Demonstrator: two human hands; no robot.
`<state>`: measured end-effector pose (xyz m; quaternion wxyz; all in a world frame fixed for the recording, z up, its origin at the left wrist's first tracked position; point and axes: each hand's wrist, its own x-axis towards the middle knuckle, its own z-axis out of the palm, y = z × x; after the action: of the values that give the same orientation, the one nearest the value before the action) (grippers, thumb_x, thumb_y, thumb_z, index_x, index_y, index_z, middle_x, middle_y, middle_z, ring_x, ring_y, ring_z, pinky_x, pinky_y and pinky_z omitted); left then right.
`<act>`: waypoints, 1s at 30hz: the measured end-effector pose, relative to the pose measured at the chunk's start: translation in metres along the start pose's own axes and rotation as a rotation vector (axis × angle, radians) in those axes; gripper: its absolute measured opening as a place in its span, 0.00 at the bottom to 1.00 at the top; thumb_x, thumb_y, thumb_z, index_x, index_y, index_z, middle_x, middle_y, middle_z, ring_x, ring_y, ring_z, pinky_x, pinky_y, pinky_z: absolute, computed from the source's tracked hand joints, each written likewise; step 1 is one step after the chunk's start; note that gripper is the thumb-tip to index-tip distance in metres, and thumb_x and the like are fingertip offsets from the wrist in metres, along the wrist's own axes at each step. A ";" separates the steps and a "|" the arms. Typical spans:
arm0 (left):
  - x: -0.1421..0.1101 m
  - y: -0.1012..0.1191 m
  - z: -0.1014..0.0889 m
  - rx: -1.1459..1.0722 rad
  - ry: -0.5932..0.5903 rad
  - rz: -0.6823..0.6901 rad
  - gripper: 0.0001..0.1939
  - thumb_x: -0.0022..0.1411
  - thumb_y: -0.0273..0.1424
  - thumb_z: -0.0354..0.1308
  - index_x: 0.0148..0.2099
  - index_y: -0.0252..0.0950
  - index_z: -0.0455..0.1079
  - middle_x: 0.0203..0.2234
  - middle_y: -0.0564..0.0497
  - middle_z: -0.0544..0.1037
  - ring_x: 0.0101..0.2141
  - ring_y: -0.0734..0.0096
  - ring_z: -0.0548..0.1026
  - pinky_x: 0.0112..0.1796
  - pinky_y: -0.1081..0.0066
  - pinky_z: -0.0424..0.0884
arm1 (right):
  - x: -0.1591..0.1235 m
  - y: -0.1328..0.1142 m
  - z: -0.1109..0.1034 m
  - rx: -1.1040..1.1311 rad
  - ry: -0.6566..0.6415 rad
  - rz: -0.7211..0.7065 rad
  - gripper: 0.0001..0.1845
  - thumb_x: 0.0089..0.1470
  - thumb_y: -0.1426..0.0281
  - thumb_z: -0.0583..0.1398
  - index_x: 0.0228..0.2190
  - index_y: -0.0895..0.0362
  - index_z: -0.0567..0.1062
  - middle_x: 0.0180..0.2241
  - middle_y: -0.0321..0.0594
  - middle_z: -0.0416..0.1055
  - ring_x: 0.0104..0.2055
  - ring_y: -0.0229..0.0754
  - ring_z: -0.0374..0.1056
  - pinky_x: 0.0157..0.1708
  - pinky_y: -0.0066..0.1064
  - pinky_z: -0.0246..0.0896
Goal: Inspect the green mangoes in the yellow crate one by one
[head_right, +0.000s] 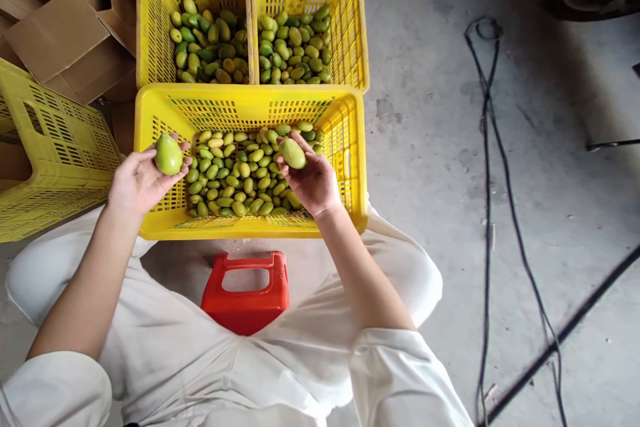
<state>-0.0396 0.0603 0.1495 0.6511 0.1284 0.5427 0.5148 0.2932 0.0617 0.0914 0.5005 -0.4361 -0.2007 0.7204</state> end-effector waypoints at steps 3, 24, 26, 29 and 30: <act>0.003 -0.007 -0.008 0.052 -0.128 0.062 0.14 0.67 0.28 0.72 0.54 0.40 0.84 0.48 0.46 0.93 0.48 0.61 0.92 0.45 0.72 0.87 | -0.007 -0.006 0.011 -0.027 -0.022 -0.033 0.30 0.54 0.64 0.71 0.60 0.40 0.85 0.69 0.33 0.83 0.73 0.55 0.78 0.66 0.49 0.85; 0.012 -0.032 -0.005 0.180 0.107 -0.245 0.04 0.72 0.26 0.73 0.40 0.33 0.86 0.34 0.41 0.90 0.31 0.68 0.87 0.35 0.76 0.87 | 0.036 0.053 -0.029 -0.028 0.370 0.164 0.07 0.67 0.64 0.74 0.43 0.47 0.83 0.50 0.41 0.90 0.67 0.48 0.86 0.71 0.48 0.83; 0.009 -0.028 -0.005 0.148 0.100 -0.245 0.03 0.72 0.25 0.73 0.41 0.32 0.87 0.36 0.40 0.90 0.32 0.66 0.88 0.37 0.74 0.89 | 0.070 0.031 -0.023 -0.037 0.371 0.096 0.04 0.71 0.62 0.71 0.43 0.47 0.82 0.51 0.44 0.90 0.69 0.49 0.84 0.70 0.50 0.84; 0.006 -0.022 -0.006 0.116 0.116 -0.226 0.04 0.72 0.23 0.72 0.41 0.32 0.87 0.35 0.41 0.90 0.32 0.66 0.88 0.38 0.73 0.89 | 0.135 -0.019 -0.001 -0.102 0.259 -0.095 0.13 0.77 0.54 0.66 0.48 0.49 0.83 0.64 0.50 0.85 0.74 0.46 0.79 0.73 0.43 0.80; 0.005 -0.020 -0.006 0.104 0.129 -0.218 0.05 0.73 0.23 0.71 0.41 0.32 0.87 0.35 0.42 0.90 0.33 0.66 0.89 0.38 0.74 0.89 | 0.153 -0.032 0.007 -0.109 0.252 -0.124 0.17 0.78 0.50 0.64 0.51 0.48 0.83 0.68 0.49 0.83 0.77 0.43 0.77 0.74 0.41 0.78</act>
<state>-0.0348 0.0534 0.1293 0.6593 0.0690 0.6202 0.4194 0.2869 0.2128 0.0529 0.5409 -0.5366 -0.2018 0.6155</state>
